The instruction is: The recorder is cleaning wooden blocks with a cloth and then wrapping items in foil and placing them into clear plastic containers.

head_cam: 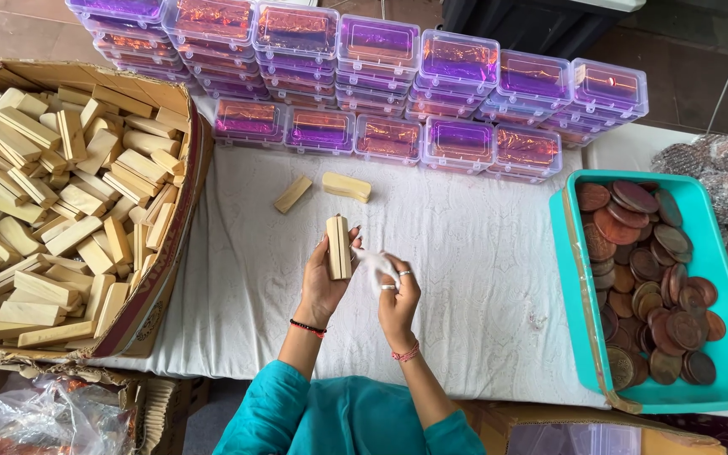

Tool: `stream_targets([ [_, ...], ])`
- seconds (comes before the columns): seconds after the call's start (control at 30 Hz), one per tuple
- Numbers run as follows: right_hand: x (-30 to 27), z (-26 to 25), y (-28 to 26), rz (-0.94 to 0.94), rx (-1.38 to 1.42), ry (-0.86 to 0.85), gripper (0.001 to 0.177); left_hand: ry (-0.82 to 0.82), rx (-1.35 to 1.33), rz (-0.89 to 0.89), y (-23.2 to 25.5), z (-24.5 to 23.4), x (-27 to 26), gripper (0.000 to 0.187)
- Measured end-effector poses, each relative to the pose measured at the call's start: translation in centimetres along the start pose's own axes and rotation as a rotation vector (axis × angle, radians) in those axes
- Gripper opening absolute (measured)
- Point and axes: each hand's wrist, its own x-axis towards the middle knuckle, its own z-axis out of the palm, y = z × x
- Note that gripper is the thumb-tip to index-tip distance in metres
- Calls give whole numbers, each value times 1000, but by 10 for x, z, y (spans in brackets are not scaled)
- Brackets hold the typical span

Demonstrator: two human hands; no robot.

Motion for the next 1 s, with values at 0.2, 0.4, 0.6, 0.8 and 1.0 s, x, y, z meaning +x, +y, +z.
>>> stream_targets([
  [0.2, 9, 21, -57, -198, -222, -428, 65, 93, 104, -13, -20, 11, -7, 53],
  [0.4, 41, 20, -19, 16, -76, -421, 72, 4, 364, 57, -55, -35, -4, 57],
  [0.6, -17, 23, -33, 38, -61, -639, 72, 156, 289, 215, -14, -18, 5, 57],
  [0.8, 26, 24, -12, 126, 91, -382, 73, 94, 192, 66, -45, -22, -9, 54],
  [1.0, -24, 33, -21, 222, 152, -469, 68, 239, 441, 317, -25, -5, -5, 59],
])
